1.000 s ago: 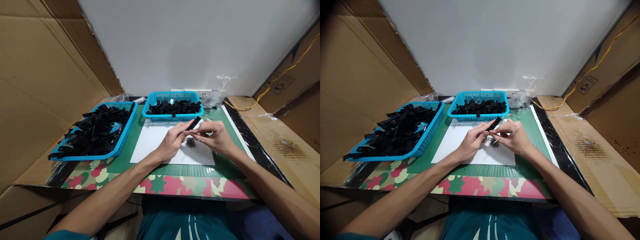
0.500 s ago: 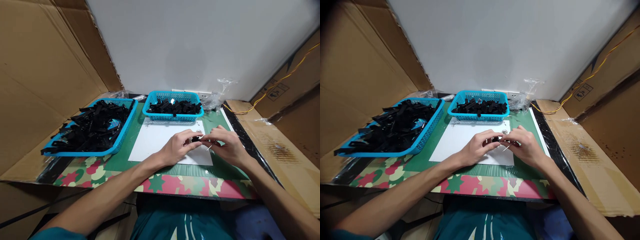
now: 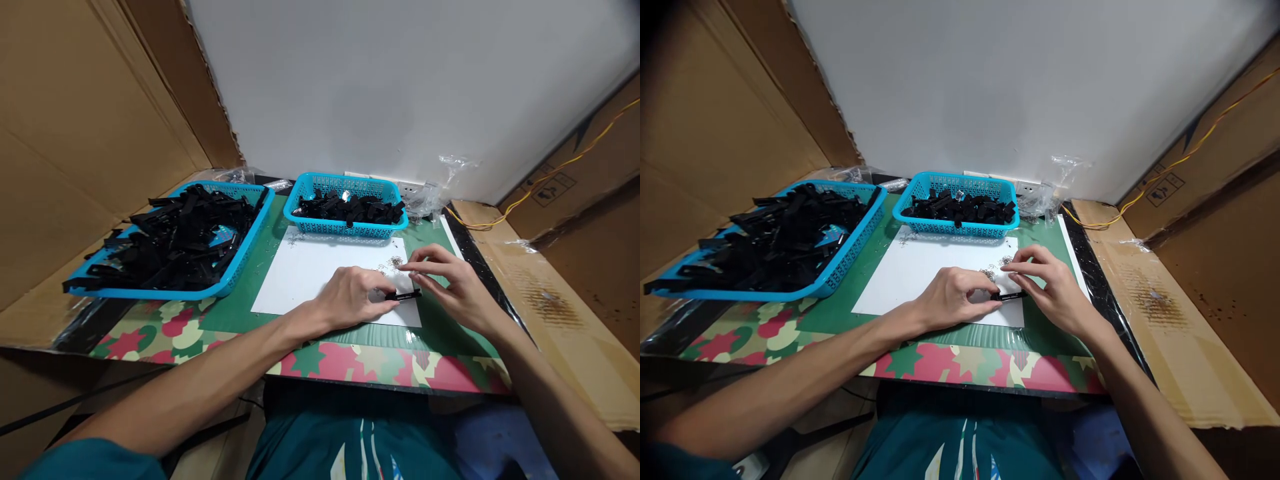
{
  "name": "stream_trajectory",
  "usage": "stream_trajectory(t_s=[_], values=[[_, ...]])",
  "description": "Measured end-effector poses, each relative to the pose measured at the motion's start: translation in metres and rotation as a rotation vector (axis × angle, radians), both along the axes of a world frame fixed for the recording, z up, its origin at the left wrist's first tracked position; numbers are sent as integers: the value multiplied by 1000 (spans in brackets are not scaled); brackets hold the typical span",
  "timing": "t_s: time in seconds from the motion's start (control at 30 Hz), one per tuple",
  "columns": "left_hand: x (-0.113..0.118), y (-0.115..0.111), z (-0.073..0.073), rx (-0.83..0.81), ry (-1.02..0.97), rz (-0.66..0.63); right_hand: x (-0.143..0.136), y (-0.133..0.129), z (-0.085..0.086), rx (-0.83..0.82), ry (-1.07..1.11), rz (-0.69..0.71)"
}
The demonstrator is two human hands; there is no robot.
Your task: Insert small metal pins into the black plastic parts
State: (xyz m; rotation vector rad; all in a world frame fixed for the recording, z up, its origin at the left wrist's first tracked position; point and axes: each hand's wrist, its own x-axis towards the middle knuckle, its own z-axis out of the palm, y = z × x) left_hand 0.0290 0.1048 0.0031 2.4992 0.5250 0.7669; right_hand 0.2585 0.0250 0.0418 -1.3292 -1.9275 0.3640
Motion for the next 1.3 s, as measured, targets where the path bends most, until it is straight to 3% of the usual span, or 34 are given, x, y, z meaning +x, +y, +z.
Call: stream_trajectory(t_s=[0.27, 0.53, 0.83, 1.03, 1.1, 1.17, 1.3], values=[[-1, 0, 3, -45, 18, 3, -33, -4, -11, -180, 514, -243], [-1, 0, -1, 3, 26, -5, -43, -7, -15, -150, 388, -267], [1, -2, 2, -113, -9, -56, -39, -11, -15, -212, 320, -259], [1, -1, -1, -90, -45, -55, -50, -12, -21, -52, 340, -283], [0, -1, 2, -122, -94, -18, -48, -9, -17, -26, 474, -245], [-1, 4, 10, -124, -178, 56, -39, -5, -11, 53, 633, -299], [2, 36, 41, 26, -328, 300, -11, 1, -4, 117, 793, -363]])
